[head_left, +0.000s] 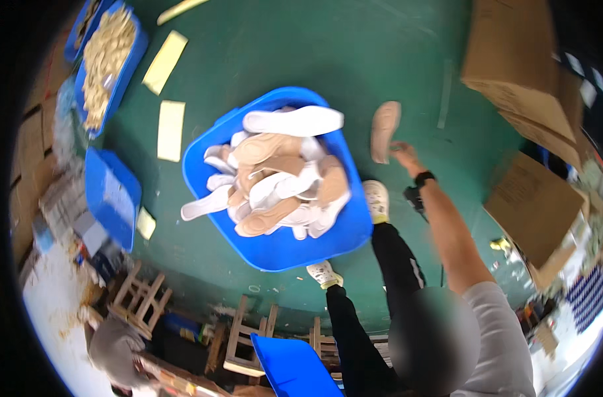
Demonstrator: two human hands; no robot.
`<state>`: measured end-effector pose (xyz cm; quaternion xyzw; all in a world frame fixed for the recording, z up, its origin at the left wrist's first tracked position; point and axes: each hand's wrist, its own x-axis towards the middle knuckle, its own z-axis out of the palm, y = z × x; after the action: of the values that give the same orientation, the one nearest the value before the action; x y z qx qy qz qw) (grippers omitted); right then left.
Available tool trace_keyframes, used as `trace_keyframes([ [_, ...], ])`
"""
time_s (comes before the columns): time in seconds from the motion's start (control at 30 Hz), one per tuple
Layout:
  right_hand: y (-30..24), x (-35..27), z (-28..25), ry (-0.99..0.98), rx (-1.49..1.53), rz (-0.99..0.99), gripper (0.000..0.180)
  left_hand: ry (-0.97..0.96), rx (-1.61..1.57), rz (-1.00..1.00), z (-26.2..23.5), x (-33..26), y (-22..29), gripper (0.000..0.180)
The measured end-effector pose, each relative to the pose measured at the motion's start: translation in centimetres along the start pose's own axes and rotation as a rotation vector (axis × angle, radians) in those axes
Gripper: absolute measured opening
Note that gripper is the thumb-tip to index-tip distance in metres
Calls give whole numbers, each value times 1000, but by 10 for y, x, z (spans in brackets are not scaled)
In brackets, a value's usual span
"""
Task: The recorder is assembling shoe components, including inserting insoles, brushing the exterior, and preparing them for boxing.
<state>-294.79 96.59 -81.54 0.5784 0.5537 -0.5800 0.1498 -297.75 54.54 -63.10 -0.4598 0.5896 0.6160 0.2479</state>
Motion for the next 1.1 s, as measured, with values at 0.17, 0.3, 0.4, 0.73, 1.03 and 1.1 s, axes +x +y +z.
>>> trace_keyframes([
  [0.17, 36, 76, -2, -97, 313, -60, 54, 321, -88, 129, -94, -32, 50, 47],
  [0.3, 13, 71, -11, 301, 230, -165, 32, 449, -227, 159, -121, -113, 75, 45],
  [0.4, -48, -54, 50, 460, -286, -532, 24, 528, -294, 230, -147, -185, 114, 43],
  [0.73, -177, -264, 100, -203, -337, -477, 52, 287, -651, 139, -191, -261, 209, 37],
  [1.03, -205, -289, -89, 216, -278, -508, 21, -7, -819, -140, -313, -218, 345, 32],
  [1.1, -210, -352, -82, 367, -132, -413, 20, -30, -815, -168, -369, -199, 397, 31],
])
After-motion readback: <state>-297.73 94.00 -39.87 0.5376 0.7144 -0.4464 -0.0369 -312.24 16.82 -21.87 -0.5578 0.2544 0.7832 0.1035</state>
